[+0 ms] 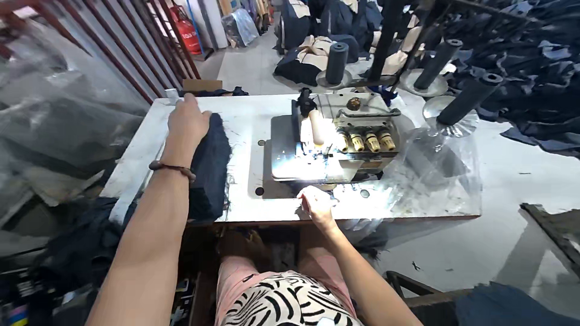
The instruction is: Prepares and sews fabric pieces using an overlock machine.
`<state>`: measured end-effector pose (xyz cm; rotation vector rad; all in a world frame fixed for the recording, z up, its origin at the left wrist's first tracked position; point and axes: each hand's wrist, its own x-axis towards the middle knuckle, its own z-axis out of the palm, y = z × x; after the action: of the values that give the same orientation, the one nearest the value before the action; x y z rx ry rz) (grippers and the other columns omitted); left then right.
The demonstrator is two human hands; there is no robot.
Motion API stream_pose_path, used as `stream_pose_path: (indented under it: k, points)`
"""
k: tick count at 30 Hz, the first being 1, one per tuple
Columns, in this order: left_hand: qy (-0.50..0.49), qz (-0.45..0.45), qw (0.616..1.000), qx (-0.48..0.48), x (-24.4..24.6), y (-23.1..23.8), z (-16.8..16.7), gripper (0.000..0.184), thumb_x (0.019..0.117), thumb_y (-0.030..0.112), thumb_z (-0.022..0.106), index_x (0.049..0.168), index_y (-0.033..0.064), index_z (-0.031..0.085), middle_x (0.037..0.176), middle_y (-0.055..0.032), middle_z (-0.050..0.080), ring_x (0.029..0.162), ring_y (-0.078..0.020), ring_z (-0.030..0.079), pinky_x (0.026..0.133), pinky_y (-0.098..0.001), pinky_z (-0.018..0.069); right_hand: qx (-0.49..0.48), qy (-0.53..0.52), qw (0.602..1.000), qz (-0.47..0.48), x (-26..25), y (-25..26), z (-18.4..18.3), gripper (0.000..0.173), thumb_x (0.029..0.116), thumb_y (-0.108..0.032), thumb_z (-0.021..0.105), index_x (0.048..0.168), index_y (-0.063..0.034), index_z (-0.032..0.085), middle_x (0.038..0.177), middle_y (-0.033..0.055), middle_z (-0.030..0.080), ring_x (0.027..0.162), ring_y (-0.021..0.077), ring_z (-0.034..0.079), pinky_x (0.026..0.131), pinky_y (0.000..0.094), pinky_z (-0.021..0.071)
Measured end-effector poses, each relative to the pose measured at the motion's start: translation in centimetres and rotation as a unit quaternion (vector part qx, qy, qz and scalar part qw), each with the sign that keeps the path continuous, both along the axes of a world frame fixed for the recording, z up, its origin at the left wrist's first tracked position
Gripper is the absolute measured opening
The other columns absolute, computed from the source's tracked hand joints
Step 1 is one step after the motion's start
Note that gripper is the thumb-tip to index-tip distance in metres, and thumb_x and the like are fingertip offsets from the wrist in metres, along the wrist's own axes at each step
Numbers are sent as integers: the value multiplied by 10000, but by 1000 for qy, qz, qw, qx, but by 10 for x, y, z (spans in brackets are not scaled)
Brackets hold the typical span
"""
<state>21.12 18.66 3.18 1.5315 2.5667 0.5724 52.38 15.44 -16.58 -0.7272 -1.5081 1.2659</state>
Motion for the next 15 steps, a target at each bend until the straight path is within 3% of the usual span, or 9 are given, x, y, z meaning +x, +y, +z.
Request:
stream_pose_path:
  k: [1, 2, 4, 6, 10, 13, 15]
  points:
    - [-1, 50, 998, -27, -15, -6, -2, 595, 1058, 291, 566, 1400, -177, 430, 1340, -465, 492, 1260, -629, 501, 1021, -756, 390, 7, -12, 1000, -4, -1, 0, 0, 289, 1002, -68, 451, 849, 2, 686, 609, -82, 571, 511, -41, 507, 513, 149, 462]
    - [-3, 76, 996, -48, -23, -11, -8, 570, 1058, 295, 563, 1311, -211, 493, 1299, -469, 518, 1251, -623, 513, 1017, -752, 394, 12, -22, 1000, -8, -1, 0, 0, 287, 1002, -70, 454, 849, 1, 686, 611, -85, 569, 516, -45, 506, 521, 146, 464]
    - [-8, 88, 994, -58, -31, -13, -23, 461, 1064, 271, 541, 1172, -169, 622, 1235, -420, 591, 1221, -575, 562, 1007, -731, 420, 22, -28, 999, -12, -2, 1, -1, 288, 1002, -72, 454, 848, -2, 686, 620, -91, 573, 521, -52, 506, 524, 139, 461]
    - [-5, 85, 995, -55, -31, -12, -28, 420, 1079, 250, 502, 1187, -133, 637, 1243, -391, 608, 1231, -552, 569, 1011, -720, 422, 20, -31, 999, -8, -1, 1, -1, 290, 1012, -82, 446, 863, -8, 683, 625, -94, 571, 524, -48, 504, 524, 143, 456]
    - [2, 52, 999, 8, -17, -21, -11, 367, 1091, 142, 432, 1280, -154, 537, 1272, -407, 565, 1237, -562, 555, 1019, -702, 428, 13, -48, 999, -6, 2, 0, 0, 283, 1014, -97, 455, 867, -10, 680, 619, -87, 573, 519, -36, 515, 524, 158, 469]
    - [10, -94, 993, 70, 37, -51, 23, 347, 1028, 28, 500, 1359, -74, 487, 1173, -351, 627, 1081, -523, 638, 932, -672, 491, 15, -24, 999, -19, -1, -4, 5, 213, 992, -89, 518, 873, -1, 671, 688, -70, 615, 576, -43, 549, 565, 151, 491]
    - [10, -258, 964, 63, 81, -73, 20, 521, 945, -45, 557, 1455, 39, 494, 1123, -277, 678, 969, -450, 686, 847, -637, 545, 42, 39, 998, -12, -4, -12, 7, 198, 979, -210, 603, 923, -36, 679, 869, -57, 676, 786, -22, 628, 722, 190, 550]
